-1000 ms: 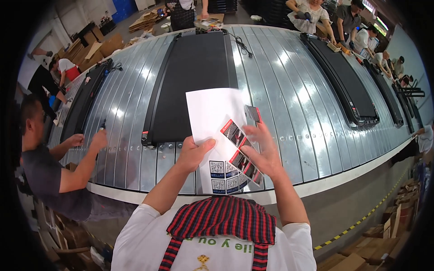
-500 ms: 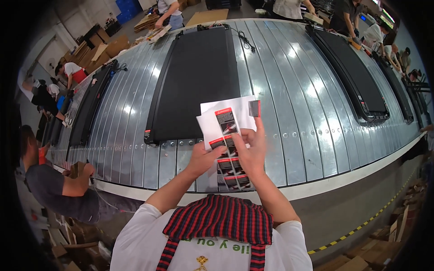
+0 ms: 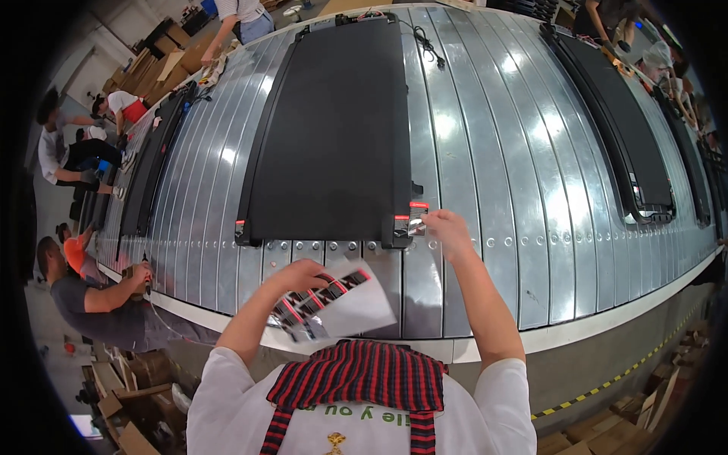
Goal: Applying warning labels and QR code stickers to treadmills on an assembly line.
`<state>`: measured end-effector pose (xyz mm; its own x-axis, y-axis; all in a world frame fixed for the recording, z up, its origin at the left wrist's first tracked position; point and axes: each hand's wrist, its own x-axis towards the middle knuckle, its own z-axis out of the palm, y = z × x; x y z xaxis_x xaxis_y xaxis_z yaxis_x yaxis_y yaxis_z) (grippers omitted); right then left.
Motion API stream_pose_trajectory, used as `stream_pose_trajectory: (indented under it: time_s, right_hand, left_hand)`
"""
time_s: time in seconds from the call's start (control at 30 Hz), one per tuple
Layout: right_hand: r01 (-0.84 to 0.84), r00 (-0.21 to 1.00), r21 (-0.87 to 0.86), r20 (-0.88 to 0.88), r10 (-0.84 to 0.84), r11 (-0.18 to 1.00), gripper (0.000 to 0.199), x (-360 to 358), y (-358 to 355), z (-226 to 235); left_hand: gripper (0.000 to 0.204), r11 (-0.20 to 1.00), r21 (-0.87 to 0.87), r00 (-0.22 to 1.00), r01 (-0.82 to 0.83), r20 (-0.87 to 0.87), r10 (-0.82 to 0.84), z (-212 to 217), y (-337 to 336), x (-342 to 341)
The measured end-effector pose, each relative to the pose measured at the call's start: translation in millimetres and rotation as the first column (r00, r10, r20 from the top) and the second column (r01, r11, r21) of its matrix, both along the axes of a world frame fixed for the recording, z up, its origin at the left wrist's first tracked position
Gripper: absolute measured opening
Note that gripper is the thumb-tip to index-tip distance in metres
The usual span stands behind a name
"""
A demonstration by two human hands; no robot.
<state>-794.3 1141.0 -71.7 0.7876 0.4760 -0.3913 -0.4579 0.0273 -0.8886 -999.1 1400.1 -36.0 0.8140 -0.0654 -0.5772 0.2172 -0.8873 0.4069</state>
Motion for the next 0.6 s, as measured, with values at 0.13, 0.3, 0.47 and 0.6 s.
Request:
stream_pose_trajectory:
  time_s: [0.13, 0.3, 0.47, 0.6]
  right_hand:
    - [-0.018, 0.998, -0.022, -0.060, 0.017, 1.000, 0.010, 32, 34, -21]
    - [-0.120, 0.984, -0.029, -0.133, 0.115, 0.992, 0.009, 55, 55, -33]
    - [-0.128, 0.982, -0.090, -0.152, 0.113, 0.988, 0.009, 60, 58, -38]
    - [-0.116, 0.983, -0.120, -0.153, 0.097, 0.986, 0.010, 56, 59, -31]
  left_hand:
    - [0.010, 0.958, 0.271, 0.929, 0.088, 0.325, -0.178, -40, -19, 14]
    - [0.010, 0.974, 0.173, 0.839, 0.146, 0.500, -0.214, -27, -33, 54]
    - [0.009, 0.970, 0.159, 0.716, 0.185, 0.654, -0.244, -25, -36, 86]
    - [0.010, 0.966, 0.148, 0.732, 0.210, 0.632, -0.255, -29, -37, 101]
